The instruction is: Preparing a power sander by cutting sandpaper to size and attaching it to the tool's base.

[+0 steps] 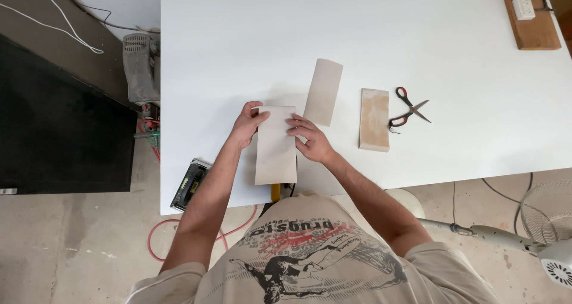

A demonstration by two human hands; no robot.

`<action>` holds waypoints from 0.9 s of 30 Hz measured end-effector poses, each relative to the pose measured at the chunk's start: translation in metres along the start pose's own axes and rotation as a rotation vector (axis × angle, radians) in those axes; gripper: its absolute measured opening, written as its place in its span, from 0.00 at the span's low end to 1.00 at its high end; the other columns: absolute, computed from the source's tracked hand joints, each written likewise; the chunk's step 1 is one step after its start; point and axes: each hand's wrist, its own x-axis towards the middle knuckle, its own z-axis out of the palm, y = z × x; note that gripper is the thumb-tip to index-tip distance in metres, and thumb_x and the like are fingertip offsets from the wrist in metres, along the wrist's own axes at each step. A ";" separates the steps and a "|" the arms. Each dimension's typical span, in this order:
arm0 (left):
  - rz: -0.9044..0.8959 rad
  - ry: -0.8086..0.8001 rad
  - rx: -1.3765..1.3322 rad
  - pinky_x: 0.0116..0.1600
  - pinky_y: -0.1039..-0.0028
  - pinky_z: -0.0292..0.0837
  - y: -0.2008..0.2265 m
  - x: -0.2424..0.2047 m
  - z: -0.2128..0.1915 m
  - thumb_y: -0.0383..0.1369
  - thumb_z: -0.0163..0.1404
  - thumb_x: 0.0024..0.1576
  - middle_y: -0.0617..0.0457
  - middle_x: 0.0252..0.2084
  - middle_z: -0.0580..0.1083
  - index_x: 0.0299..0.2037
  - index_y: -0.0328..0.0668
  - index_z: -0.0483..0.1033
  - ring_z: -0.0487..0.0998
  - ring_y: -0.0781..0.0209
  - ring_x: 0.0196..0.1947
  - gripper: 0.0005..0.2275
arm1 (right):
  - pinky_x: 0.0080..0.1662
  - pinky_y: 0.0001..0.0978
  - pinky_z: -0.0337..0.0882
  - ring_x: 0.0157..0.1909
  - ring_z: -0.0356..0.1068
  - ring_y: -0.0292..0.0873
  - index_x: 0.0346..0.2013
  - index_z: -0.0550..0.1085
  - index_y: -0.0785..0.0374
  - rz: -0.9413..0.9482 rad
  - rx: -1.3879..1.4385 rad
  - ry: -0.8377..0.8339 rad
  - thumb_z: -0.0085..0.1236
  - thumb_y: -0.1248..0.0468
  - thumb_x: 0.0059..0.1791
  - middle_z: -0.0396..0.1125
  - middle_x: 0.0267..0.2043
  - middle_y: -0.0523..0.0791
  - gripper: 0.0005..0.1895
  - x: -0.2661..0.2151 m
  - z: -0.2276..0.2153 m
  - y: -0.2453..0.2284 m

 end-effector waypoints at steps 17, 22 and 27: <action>0.033 0.072 -0.049 0.51 0.70 0.78 0.011 -0.018 0.006 0.34 0.58 0.62 0.54 0.48 0.68 0.60 0.50 0.70 0.72 0.61 0.48 0.17 | 0.58 0.39 0.69 0.58 0.67 0.49 0.67 0.66 0.60 0.692 0.286 0.122 0.44 0.72 0.55 0.66 0.60 0.52 0.24 0.039 -0.004 -0.011; -0.008 0.075 -0.184 0.63 0.59 0.68 0.018 -0.025 0.007 0.43 0.40 0.70 0.46 0.54 0.69 0.62 0.51 0.72 0.69 0.52 0.58 0.16 | 0.62 0.38 0.71 0.58 0.71 0.45 0.62 0.75 0.53 0.680 0.357 -0.035 0.54 0.64 0.56 0.72 0.55 0.52 0.19 0.057 -0.014 0.019; -0.044 0.112 -0.171 0.59 0.58 0.71 0.021 -0.020 0.012 0.34 0.47 0.63 0.50 0.47 0.73 0.59 0.47 0.76 0.72 0.54 0.55 0.15 | 0.40 0.37 0.80 0.36 0.73 0.39 0.47 0.80 0.58 0.865 0.252 0.101 0.52 0.49 0.57 0.74 0.35 0.48 0.18 0.068 0.012 0.093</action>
